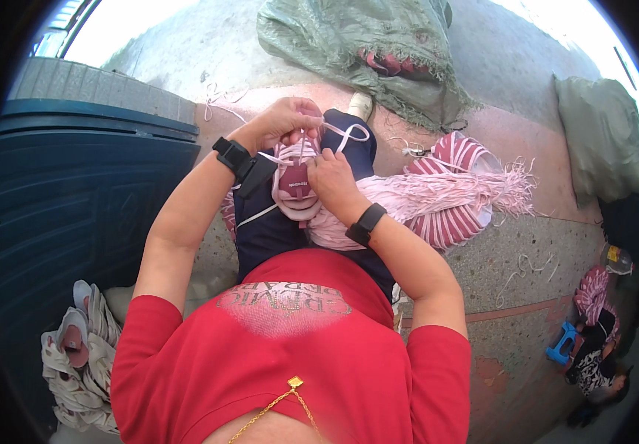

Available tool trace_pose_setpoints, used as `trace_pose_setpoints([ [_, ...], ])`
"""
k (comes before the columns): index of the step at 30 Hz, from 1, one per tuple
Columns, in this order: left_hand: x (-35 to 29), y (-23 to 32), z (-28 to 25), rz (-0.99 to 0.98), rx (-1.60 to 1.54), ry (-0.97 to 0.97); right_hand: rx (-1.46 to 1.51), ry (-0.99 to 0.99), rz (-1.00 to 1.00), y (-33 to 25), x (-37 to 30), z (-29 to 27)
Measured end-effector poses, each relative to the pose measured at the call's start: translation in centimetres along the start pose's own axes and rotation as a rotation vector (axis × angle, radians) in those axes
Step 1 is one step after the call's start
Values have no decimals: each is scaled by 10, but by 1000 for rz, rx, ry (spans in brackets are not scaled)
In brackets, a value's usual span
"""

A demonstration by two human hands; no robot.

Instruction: The person sits on the ground and threads a long pink shoelace through the eyelets of a pink sneaker. They repeatedly pull the lace through the eyelets and adjust its position, working on one shoe at a time.

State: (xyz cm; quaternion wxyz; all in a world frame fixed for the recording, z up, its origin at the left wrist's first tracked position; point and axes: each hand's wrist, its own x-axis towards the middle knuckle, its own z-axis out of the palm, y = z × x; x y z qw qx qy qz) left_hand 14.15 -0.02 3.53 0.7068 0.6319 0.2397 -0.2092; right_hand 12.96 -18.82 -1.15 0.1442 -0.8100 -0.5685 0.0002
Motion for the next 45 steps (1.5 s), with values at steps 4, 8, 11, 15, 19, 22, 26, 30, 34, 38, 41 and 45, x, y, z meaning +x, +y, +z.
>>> trace_pose_setpoints([
  [4,-12,14,-19,20,-201,-58,-74,50,-73,1,7,-8],
  [8,-2,1,-12,-60,-292,-74,63,383,-172,10,11,-26],
  [11,2,3,13,-91,-282,10,184,276,-79,13,6,-40],
  [15,-5,14,24,-6,-225,99,239,64,35,15,0,-37],
  [19,-11,8,0,2,-209,93,23,-24,46,1,4,-15],
  [22,-24,11,-4,-21,-197,136,-163,-55,-16,-1,7,-9],
  [26,-30,11,-5,-7,-212,99,-59,83,-131,12,1,-5],
  [30,-8,7,-2,-103,-326,107,213,475,-173,15,10,-32],
  [34,11,2,15,-196,1,28,1005,832,31,12,23,-191],
  [38,-12,-1,44,-10,706,89,1338,1181,-249,69,-18,-324],
  [41,-22,-40,6,361,1098,312,1515,1252,-200,111,-44,-316],
  [45,-59,-57,-28,163,799,308,1502,894,510,77,13,-197],
])
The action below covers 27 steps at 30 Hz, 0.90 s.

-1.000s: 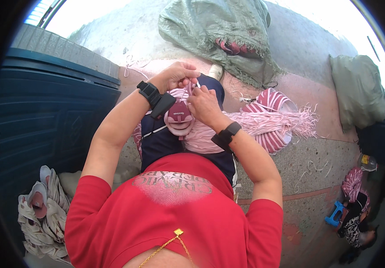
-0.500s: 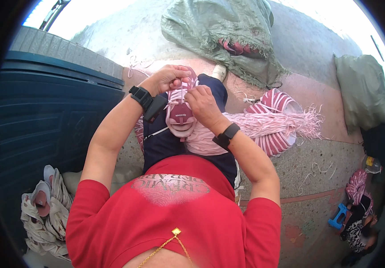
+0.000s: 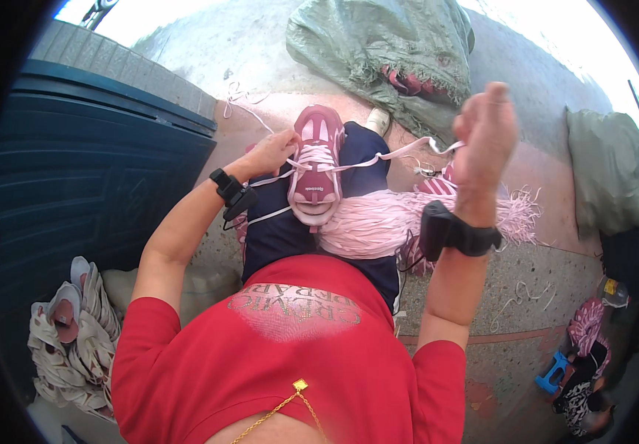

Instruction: The person sits on the ground and threads a long pink shoelace through the eyelets of a pink sneaker. They repeatedly pull the lace through the eyelets and adjust its position, working on one shoe at a time.

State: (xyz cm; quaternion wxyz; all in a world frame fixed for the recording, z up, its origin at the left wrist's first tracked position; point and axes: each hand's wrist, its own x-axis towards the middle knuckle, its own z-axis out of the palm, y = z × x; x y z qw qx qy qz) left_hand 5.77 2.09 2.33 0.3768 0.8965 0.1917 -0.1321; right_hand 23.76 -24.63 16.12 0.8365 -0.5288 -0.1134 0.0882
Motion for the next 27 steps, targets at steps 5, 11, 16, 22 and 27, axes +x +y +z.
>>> trace_pose_setpoints([
  [5,-18,-8,-7,25,-201,-139,-688,-776,435,145,-84,35],
  [11,-20,-14,-17,-104,-460,-196,-1280,-790,-150,197,-124,59],
  [16,-27,-17,-19,-194,-704,-200,-1517,-953,-307,211,-131,67],
  [22,-22,-21,-24,-242,-890,-223,-382,-1150,277,144,-78,68],
  [27,-4,-9,-18,-14,-379,-247,929,-751,485,-86,-24,87],
])
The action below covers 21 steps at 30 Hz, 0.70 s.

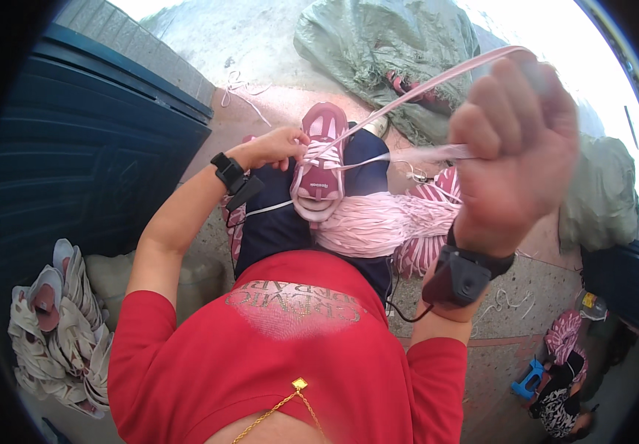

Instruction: The person sits on the ground and threads a long pink shoelace through the eyelets of a pink sneaker. They repeatedly pull the lace through the eyelets and adjust its position, working on one shoe at a time.

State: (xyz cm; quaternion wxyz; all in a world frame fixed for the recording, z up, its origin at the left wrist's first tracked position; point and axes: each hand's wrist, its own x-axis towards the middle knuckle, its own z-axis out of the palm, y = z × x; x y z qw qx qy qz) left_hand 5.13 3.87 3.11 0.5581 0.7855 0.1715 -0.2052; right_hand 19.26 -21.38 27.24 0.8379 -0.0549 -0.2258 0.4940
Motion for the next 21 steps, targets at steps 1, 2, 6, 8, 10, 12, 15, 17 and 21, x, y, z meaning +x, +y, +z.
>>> trace_pose_setpoints([
  [1,11,2,8,211,290,21,36,-75,-3,-13,1,18],
  [2,19,2,15,409,578,47,86,-83,57,-23,3,27],
  [6,12,79,18,368,173,-458,-161,-51,161,-26,14,13],
  [8,0,104,9,288,47,-562,-348,51,39,-30,14,-7],
  [10,-11,100,-20,387,-169,-428,-503,248,-220,-36,9,-30],
  [12,-27,79,-67,362,-540,-118,-561,752,-482,-42,13,-45],
  [15,-34,15,-164,406,-1202,216,-425,697,-378,-146,-72,-189],
  [17,-67,-27,-199,277,-1336,545,-611,694,-134,-130,-94,-239],
  [21,-76,-57,-163,-138,-1027,489,-1359,707,320,29,-102,-233],
])
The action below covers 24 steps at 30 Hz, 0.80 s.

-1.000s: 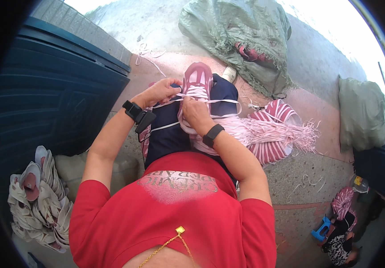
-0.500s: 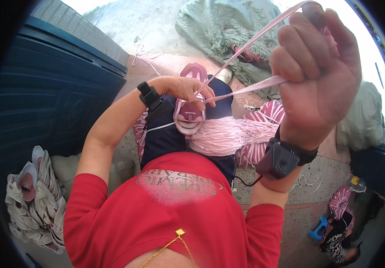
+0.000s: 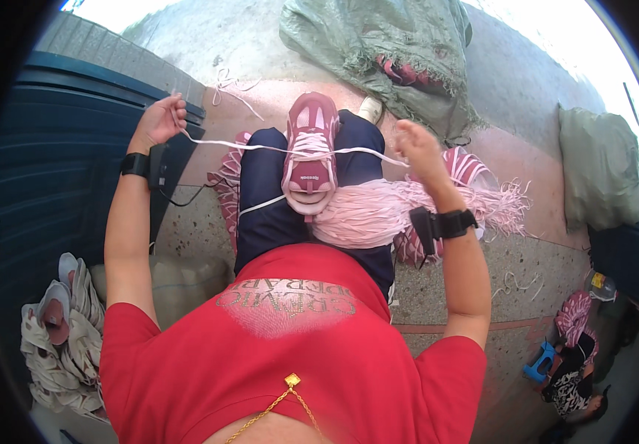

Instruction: The person sits on the ground and threads a long pink shoelace through the eyelets of a pink sneaker. They repeatedly pull the lace through the eyelets and adjust its position, working on one shoe at a time.

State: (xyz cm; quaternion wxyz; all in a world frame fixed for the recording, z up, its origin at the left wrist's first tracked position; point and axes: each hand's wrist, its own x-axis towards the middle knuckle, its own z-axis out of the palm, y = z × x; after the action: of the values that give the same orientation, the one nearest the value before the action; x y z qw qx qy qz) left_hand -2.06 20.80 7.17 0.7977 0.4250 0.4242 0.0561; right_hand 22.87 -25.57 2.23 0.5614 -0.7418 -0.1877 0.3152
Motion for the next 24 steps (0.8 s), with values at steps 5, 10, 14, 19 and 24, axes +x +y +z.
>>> trace_pose_setpoints([
  [5,-19,-107,73,-181,324,-223,-589,-234,-242,18,-28,86],
  [10,-33,-156,119,-60,713,-274,-855,-29,-416,34,-18,105],
  [14,-46,-165,126,132,819,-157,-874,-17,-363,33,-15,111],
  [19,-41,-180,111,397,1037,-101,-1092,-94,-628,25,-16,117],
  [24,-41,-189,116,715,1369,-19,-1205,-59,-705,22,-18,116],
])
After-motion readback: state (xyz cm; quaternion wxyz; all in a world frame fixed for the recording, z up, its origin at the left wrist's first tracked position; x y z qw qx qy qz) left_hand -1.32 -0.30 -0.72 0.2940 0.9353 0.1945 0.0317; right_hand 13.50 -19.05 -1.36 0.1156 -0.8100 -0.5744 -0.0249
